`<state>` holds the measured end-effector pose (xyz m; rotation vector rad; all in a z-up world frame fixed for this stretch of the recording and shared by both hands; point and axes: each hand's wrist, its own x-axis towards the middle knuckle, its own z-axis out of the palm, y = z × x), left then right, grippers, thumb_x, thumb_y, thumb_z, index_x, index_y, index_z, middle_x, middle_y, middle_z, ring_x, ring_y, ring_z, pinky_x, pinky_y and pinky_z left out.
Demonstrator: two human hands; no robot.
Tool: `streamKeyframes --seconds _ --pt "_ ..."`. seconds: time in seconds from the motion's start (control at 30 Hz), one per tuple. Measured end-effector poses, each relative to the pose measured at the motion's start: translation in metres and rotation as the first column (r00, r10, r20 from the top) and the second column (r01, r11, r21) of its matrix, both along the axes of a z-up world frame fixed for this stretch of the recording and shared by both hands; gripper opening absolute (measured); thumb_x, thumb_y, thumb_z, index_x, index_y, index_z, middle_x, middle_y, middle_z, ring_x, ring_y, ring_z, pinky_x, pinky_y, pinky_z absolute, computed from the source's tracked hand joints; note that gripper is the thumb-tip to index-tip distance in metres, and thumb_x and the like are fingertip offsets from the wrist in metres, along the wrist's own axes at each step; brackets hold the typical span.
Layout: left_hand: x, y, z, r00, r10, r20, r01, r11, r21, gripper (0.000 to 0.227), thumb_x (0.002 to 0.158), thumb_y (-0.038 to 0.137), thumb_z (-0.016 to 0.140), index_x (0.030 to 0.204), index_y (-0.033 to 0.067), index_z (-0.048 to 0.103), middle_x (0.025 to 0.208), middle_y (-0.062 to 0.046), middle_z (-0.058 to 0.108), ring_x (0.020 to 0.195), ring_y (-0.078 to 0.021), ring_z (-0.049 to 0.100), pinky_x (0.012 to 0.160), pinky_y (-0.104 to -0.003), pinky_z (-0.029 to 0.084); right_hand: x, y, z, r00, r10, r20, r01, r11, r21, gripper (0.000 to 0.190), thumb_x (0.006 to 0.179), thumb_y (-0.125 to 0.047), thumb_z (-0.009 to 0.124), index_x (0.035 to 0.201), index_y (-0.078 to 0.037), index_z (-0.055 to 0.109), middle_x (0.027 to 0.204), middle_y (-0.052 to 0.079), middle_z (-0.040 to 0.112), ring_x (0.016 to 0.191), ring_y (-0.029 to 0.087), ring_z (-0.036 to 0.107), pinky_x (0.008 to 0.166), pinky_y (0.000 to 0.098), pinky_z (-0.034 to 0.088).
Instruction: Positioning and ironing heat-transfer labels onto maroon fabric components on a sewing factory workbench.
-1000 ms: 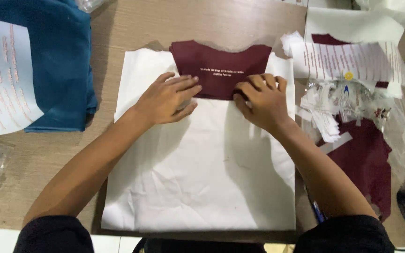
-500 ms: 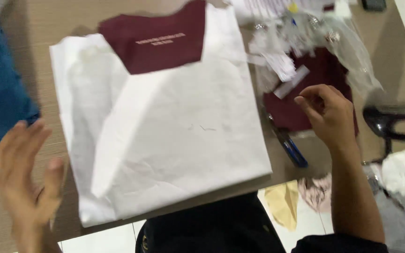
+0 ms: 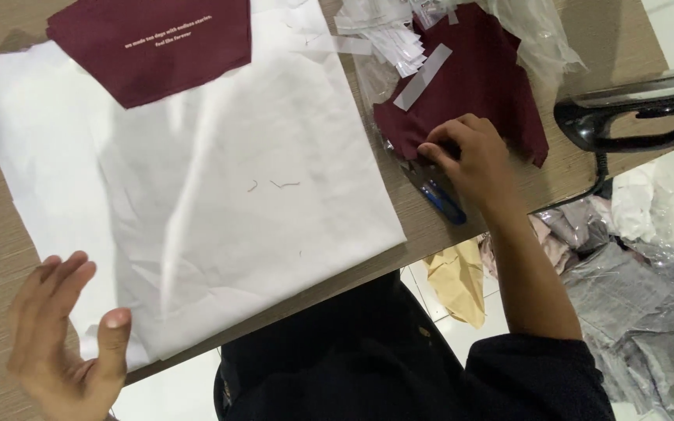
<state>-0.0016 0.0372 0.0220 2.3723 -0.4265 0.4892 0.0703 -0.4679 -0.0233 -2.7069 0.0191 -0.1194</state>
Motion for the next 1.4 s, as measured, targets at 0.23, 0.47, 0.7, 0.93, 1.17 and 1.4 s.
streamKeyframes --seconds 0.23,0.47,0.7,0.93,1.17,1.4 --pt "0.008 -0.044 0.019 0.991 -0.040 -0.126 0.037 0.999 -0.027 0.042 0.102 0.016 0.061 0.134 -0.0113 0.063 0.143 -0.028 0.063 0.145 -0.0468 0.053 0.126 -0.054 0.042 -0.001 0.002 0.003 0.999 0.027 0.035 -0.028 0.998 0.053 0.020 0.107 -0.025 0.065 0.104 -0.007 0.073 0.097 0.008 0.064 0.091 0.026 0.058 0.081 0.0402 0.044" --pt "0.016 -0.098 -0.003 0.843 -0.402 -0.357 0.144 0.808 -0.571 0.052 0.100 0.031 0.052 0.138 -0.0030 0.053 0.143 -0.020 0.060 0.140 -0.0334 0.056 0.119 -0.045 0.048 0.001 0.074 0.049 0.975 -0.080 0.206 0.009 0.945 0.327 0.016 0.106 -0.012 0.065 0.093 -0.003 0.067 0.090 0.007 0.061 0.078 0.017 0.054 0.067 0.0321 0.042" --pt "0.036 -0.113 -0.020 0.527 -0.667 -0.526 -0.458 0.299 -0.837 0.102 0.080 0.075 0.045 0.151 0.0035 0.044 0.144 -0.022 0.061 0.133 -0.0349 0.060 0.112 -0.052 0.050 -0.017 0.171 0.084 0.899 0.365 0.244 -0.438 0.710 0.552 0.021 0.104 -0.015 0.057 0.104 0.000 0.070 0.103 0.010 0.073 0.104 0.024 0.067 0.088 0.0333 0.057" --pt "0.029 -0.102 -0.026 0.600 -0.386 -0.701 -0.551 0.437 -0.711 0.099 0.081 0.035 0.078 0.157 -0.0014 0.027 0.133 -0.037 0.059 0.117 -0.0454 0.068 0.096 -0.049 0.058 -0.010 0.134 0.062 0.900 0.410 0.152 -0.429 0.762 0.485 0.010 0.100 -0.007 0.067 0.104 -0.002 0.075 0.097 0.014 0.072 0.099 0.035 0.073 0.084 0.0414 0.056" --pt "0.041 -0.117 -0.018 0.824 -0.068 -0.563 -0.213 0.883 -0.418 0.083 0.091 0.018 0.077 0.153 -0.0018 0.025 0.103 -0.035 0.071 0.089 -0.0450 0.076 0.070 -0.044 0.066 -0.018 0.102 0.038 0.942 0.304 0.144 -0.312 0.949 0.034 0.012 0.108 -0.015 0.074 0.114 -0.005 0.077 0.102 0.017 0.069 0.096 0.040 0.067 0.086 0.0479 0.052" --pt "0.052 -0.123 -0.045 0.916 0.093 -0.389 -0.203 0.946 -0.253 0.074 0.088 0.006 0.078 0.148 0.0005 0.035 0.082 -0.021 0.077 0.068 -0.0320 0.078 0.056 -0.038 0.061 -0.027 0.119 0.033 0.930 0.325 0.170 -0.345 0.933 0.105 0.010 0.102 -0.018 0.077 0.109 -0.010 0.078 0.102 0.012 0.069 0.098 0.034 0.065 0.087 0.0421 0.051"
